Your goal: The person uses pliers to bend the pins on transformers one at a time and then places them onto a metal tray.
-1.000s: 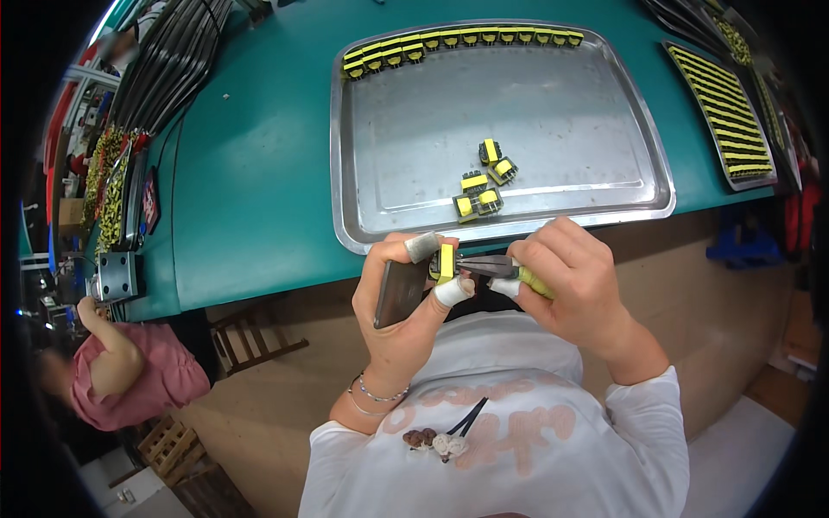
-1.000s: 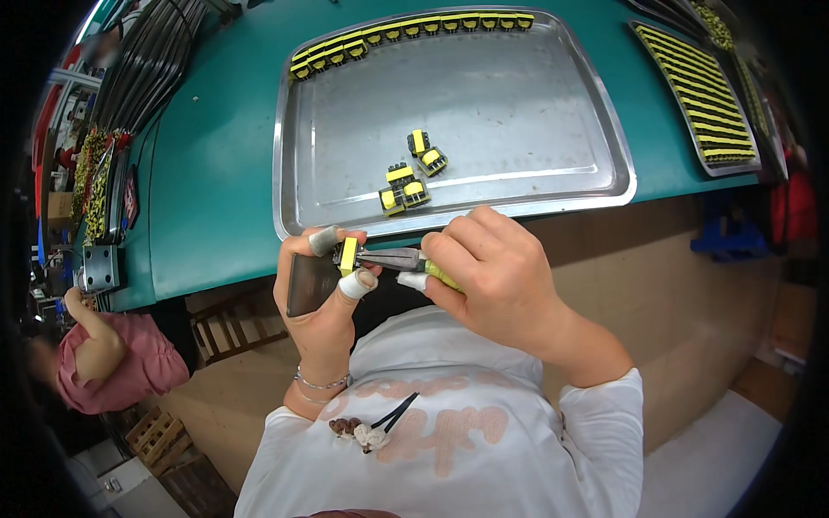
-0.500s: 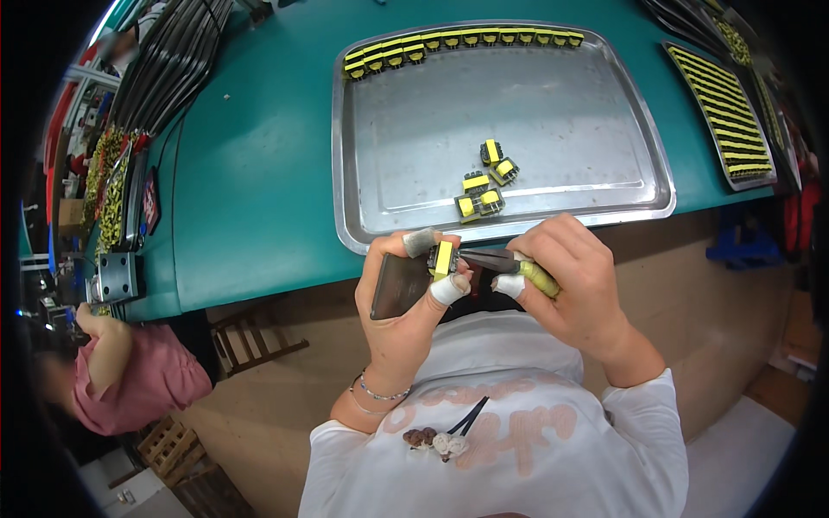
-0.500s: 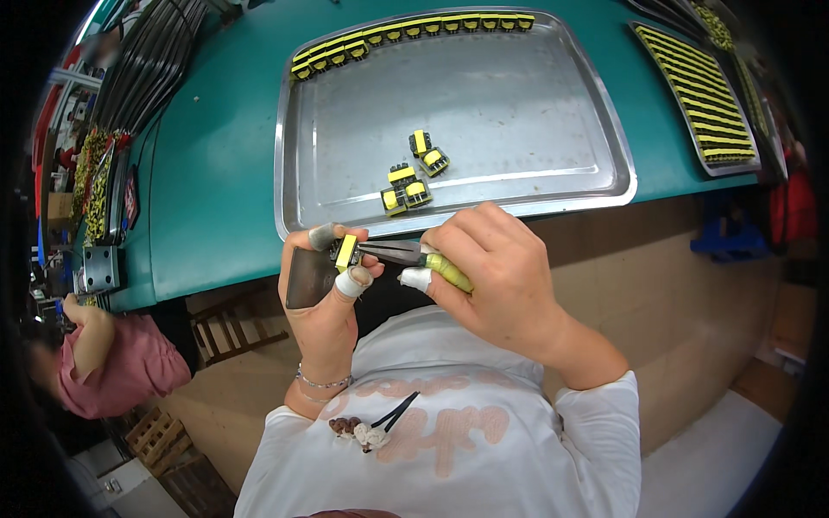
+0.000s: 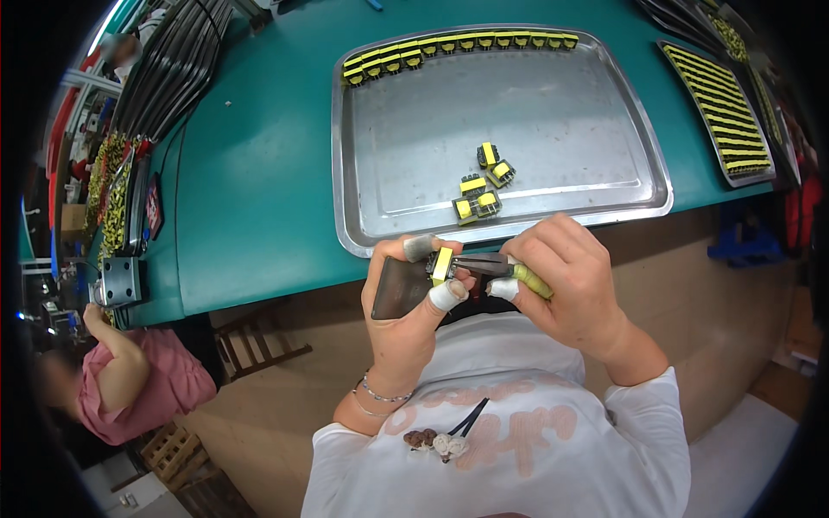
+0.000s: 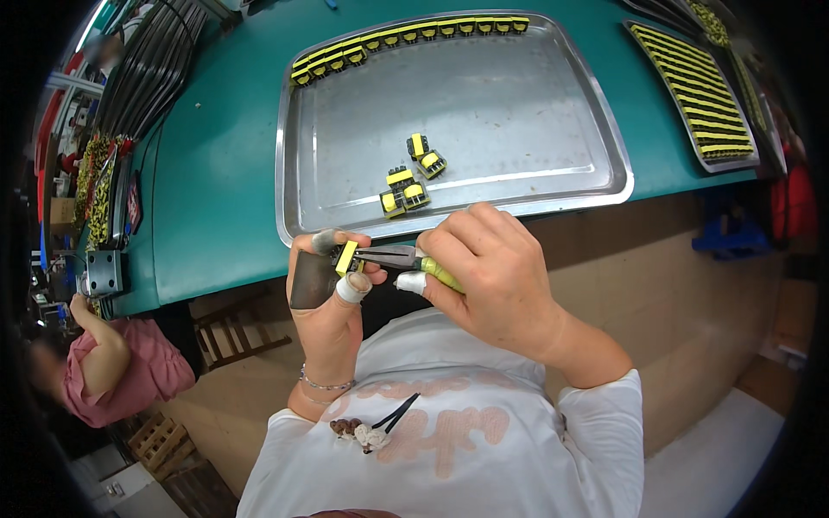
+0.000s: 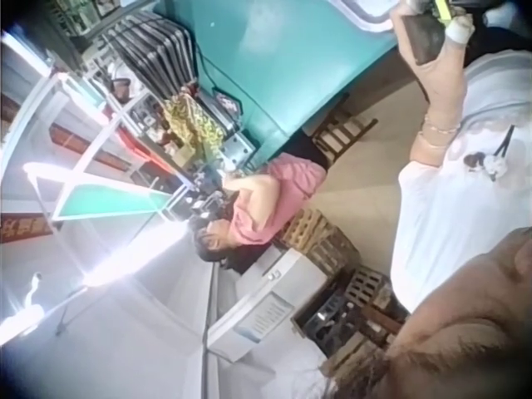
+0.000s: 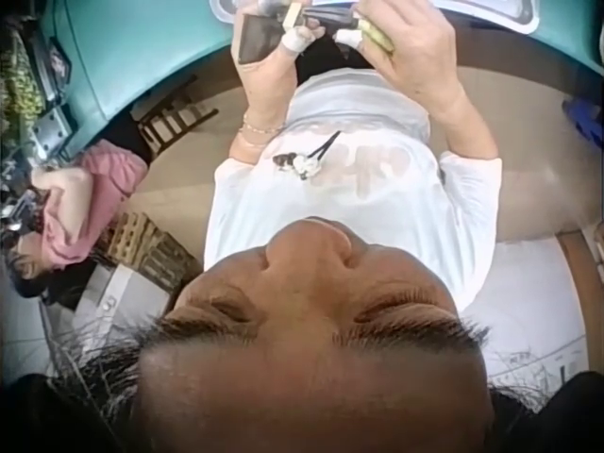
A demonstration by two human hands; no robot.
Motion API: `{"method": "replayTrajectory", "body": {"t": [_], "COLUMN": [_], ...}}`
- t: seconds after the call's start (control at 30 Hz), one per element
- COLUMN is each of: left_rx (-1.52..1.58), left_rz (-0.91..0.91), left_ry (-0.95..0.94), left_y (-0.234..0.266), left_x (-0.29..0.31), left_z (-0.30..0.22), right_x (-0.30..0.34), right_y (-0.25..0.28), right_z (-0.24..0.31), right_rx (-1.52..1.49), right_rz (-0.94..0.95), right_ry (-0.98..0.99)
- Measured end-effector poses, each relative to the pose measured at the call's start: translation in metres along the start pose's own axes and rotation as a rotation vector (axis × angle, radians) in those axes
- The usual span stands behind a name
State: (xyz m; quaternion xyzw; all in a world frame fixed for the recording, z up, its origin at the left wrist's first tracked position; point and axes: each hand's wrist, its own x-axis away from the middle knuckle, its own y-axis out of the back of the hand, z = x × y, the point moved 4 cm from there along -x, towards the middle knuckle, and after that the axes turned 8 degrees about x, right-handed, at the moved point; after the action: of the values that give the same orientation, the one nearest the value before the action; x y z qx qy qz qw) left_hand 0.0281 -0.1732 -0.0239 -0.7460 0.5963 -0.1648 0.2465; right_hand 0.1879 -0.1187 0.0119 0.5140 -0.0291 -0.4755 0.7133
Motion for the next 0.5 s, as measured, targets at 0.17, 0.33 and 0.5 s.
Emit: {"method": "replayTrajectory", "body": {"t": [0.17, 0.33, 0.5], "left_rx": [-0.032, -0.228, -0.21], "left_rz": [0.02, 0.081, 0.052], "left_ry": [-0.032, -0.217, -0.185], "left_y": [-0.003, -0.001, 0.002], "left_x": [0.004, 0.006, 0.002], "left_z": [0.008, 0.016, 0.024], "right_x": [0.007, 0.015, 0.013], "right_y": [-0.001, -0.008, -0.01], "right_z": [-0.005, -0.012, -0.018], "right_rx": [0.06, 0.114, 0.092], "right_rz": [-0.014, -0.01, -0.016], "right_ry": [0.056, 0.105, 0.069]}}
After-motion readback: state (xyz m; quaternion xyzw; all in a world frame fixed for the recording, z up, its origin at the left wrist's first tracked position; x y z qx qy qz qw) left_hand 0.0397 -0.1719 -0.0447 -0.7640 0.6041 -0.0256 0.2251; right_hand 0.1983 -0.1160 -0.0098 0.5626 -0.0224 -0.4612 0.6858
